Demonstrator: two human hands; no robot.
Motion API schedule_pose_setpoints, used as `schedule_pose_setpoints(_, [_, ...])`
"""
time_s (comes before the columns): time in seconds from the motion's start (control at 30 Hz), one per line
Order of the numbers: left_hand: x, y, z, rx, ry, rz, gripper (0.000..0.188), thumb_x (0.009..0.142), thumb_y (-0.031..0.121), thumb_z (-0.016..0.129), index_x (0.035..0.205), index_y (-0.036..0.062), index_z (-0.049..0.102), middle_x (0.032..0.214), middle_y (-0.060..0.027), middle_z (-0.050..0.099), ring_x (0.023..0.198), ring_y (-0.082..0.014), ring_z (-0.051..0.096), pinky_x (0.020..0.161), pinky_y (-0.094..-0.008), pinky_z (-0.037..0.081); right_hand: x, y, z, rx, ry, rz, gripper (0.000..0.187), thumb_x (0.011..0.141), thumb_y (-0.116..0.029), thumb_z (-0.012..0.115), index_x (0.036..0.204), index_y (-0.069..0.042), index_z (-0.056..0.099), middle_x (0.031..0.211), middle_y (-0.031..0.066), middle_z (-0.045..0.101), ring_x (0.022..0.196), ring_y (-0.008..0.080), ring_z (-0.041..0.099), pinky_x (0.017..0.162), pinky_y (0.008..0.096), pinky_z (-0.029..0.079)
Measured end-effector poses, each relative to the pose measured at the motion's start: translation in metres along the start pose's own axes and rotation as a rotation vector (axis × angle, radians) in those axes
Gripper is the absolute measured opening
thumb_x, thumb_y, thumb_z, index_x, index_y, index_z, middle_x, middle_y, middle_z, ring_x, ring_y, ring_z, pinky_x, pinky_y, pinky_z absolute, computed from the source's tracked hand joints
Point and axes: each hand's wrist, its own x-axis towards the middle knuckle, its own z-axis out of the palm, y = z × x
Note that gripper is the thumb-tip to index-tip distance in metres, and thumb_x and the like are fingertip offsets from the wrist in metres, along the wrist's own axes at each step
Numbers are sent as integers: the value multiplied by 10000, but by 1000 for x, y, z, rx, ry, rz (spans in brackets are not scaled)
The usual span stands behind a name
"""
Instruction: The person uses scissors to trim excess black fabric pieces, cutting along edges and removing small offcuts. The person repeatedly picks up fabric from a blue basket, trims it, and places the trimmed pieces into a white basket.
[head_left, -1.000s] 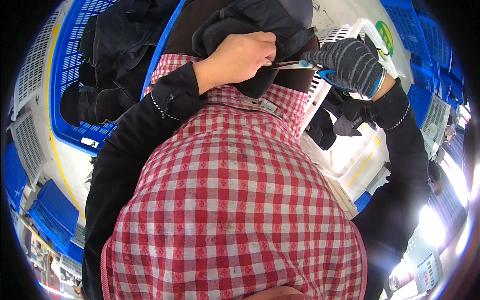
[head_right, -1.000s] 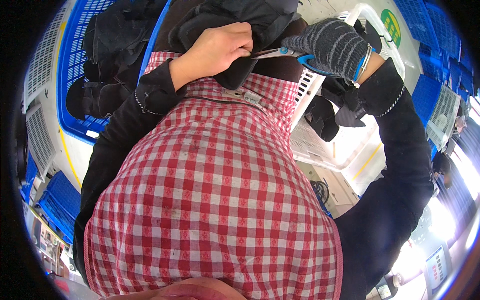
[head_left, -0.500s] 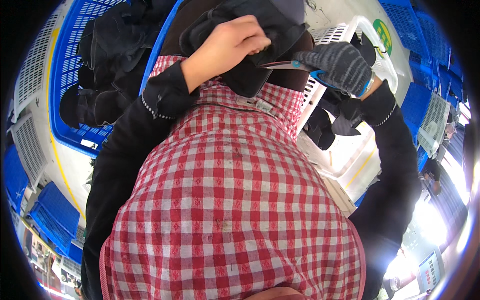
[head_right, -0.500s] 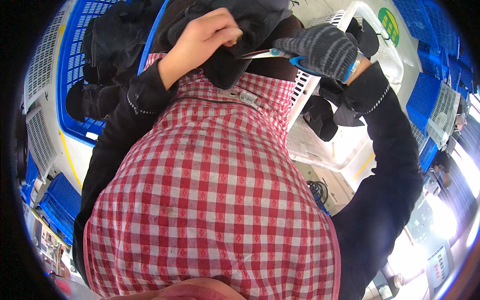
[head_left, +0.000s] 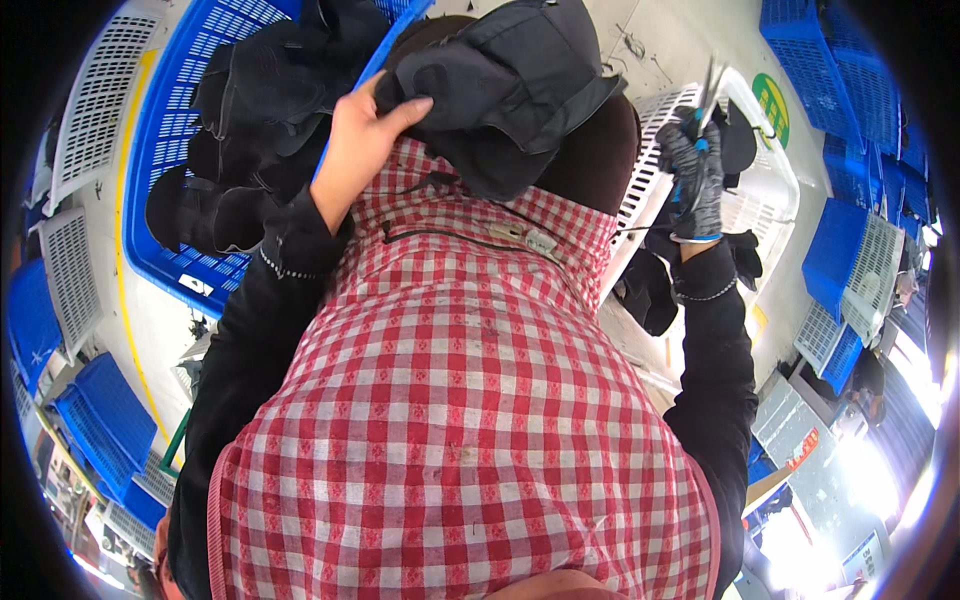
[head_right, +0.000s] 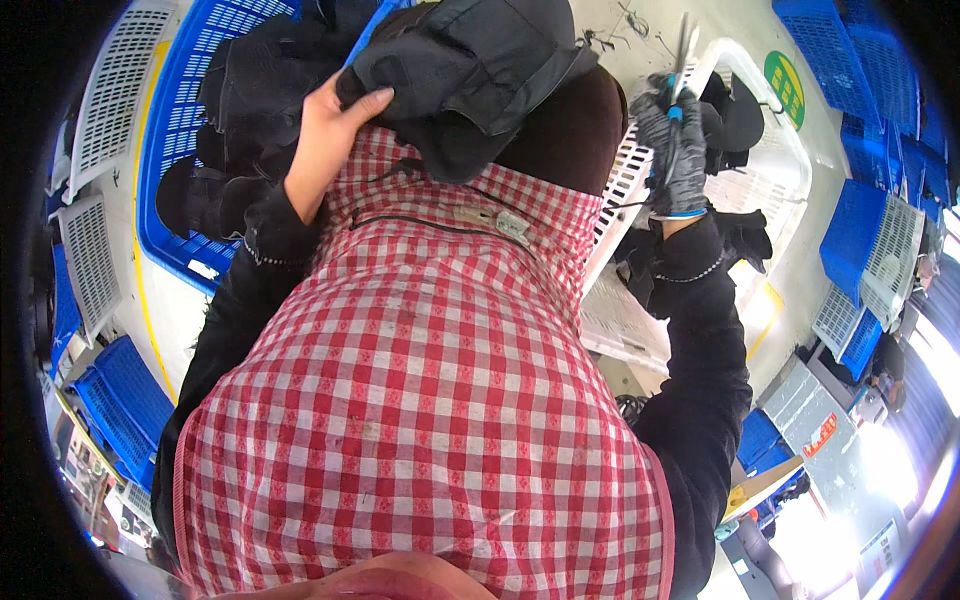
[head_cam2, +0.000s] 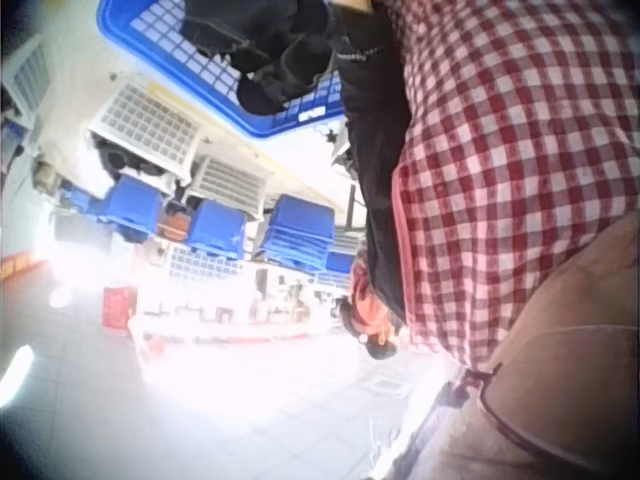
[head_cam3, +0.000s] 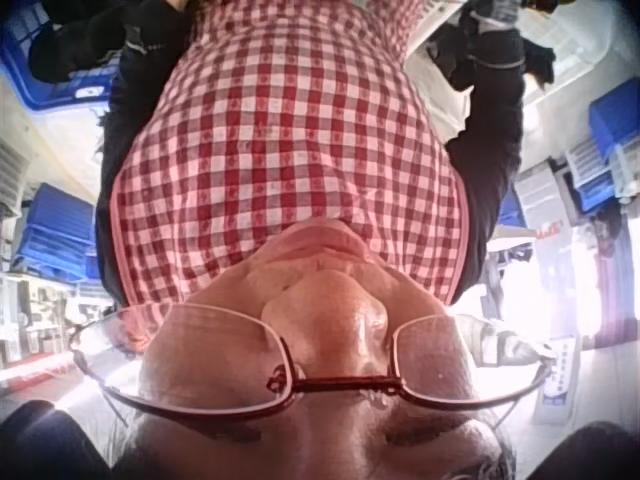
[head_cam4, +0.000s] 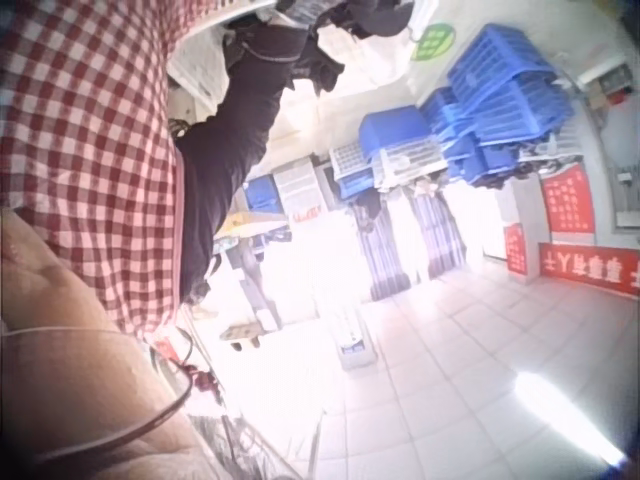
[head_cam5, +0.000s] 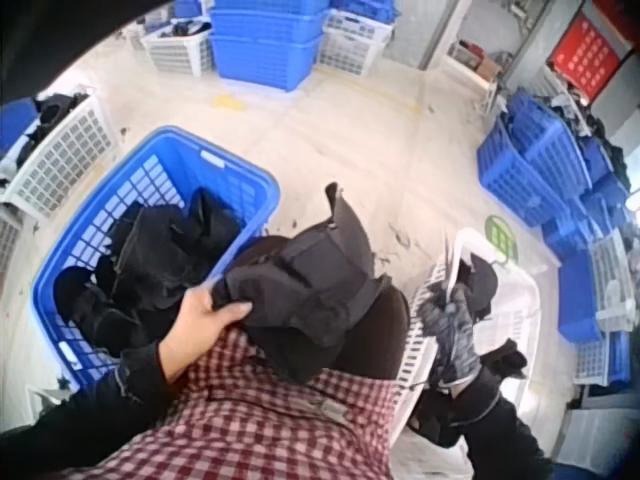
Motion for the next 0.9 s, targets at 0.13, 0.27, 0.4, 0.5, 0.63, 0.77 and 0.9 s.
schedule_pose_setpoints(0.13, [48, 50, -53, -66, -223, 232, 370, 902, 89, 787, 1240, -23, 684, 1094, -53, 753, 990, -156, 706, 957, -282, 537, 36, -74, 2, 62, -86, -134, 311, 1053, -206, 624, 1314, -39, 602, 1054, 78, 725, 829, 136, 651, 710, 251, 512])
schedule_pose_setpoints(0.27, [75, 72, -63, 378, -611, 245, 406, 894, 73, 762, 1278, -14, 665, 1118, -95, 730, 1031, -221, 701, 1013, -298, 531, 44, -83, 33, -139, -214, -164, 276, 1030, -254, 648, 1223, -57, 644, 990, 54, 701, 767, 106, 578, 687, 236, 462])
schedule_pose_setpoints(0.4, [70, 65, -33, 265, -715, 292, 519, 840, 6, 725, 1351, 59, 655, 1253, -122, 702, 1158, -270, 667, 1081, -357, 492, 14, -35, 48, -174, -301, 212, 280, 1020, -247, 656, 1233, -66, 643, 1012, 54, 700, 800, 118, 586, 714, 248, 470])
schedule_pose_setpoints(0.5, [56, 76, -21, 521, -520, 654, 671, 814, -76, 630, 1450, 136, 604, 1480, -98, 598, 1401, -296, 518, 1214, -416, 369, 3, -14, 35, -174, -333, 299, 285, 1012, -242, 663, 1240, -72, 643, 1028, 54, 699, 826, 127, 593, 734, 256, 476])
schedule_pose_setpoints(0.63, [31, 109, -3, 569, -418, 906, 137, 888, 147, 709, 984, 49, 723, 1105, -98, 673, 1149, -366, 604, 969, -440, 488, 20, -24, 25, -160, -367, 232, 294, 1001, -235, 671, 1250, -80, 643, 1050, 54, 698, 859, 140, 601, 761, 267, 483])
schedule_pose_setpoints(0.77, [6, 106, 20, 1056, -236, 849, 158, 834, 151, 776, 976, 88, 749, 1057, -44, 667, 1145, -239, 605, 986, -381, 468, 31, -33, 40, -161, -409, 200, 305, 991, -228, 680, 1260, -89, 642, 1072, 54, 697, 893, 152, 610, 788, 278, 491])
schedule_pose_setpoints(0.9, [-14, 64, 24, 1053, -406, 492, 186, 876, 187, 746, 922, 14, 696, 978, -120, 655, 985, -298, 665, 838, -398, 541, 27, -25, 56, -166, -442, 245, 318, 980, -221, 688, 1270, -97, 642, 1094, 55, 696, 926, 164, 618, 815, 289, 499])
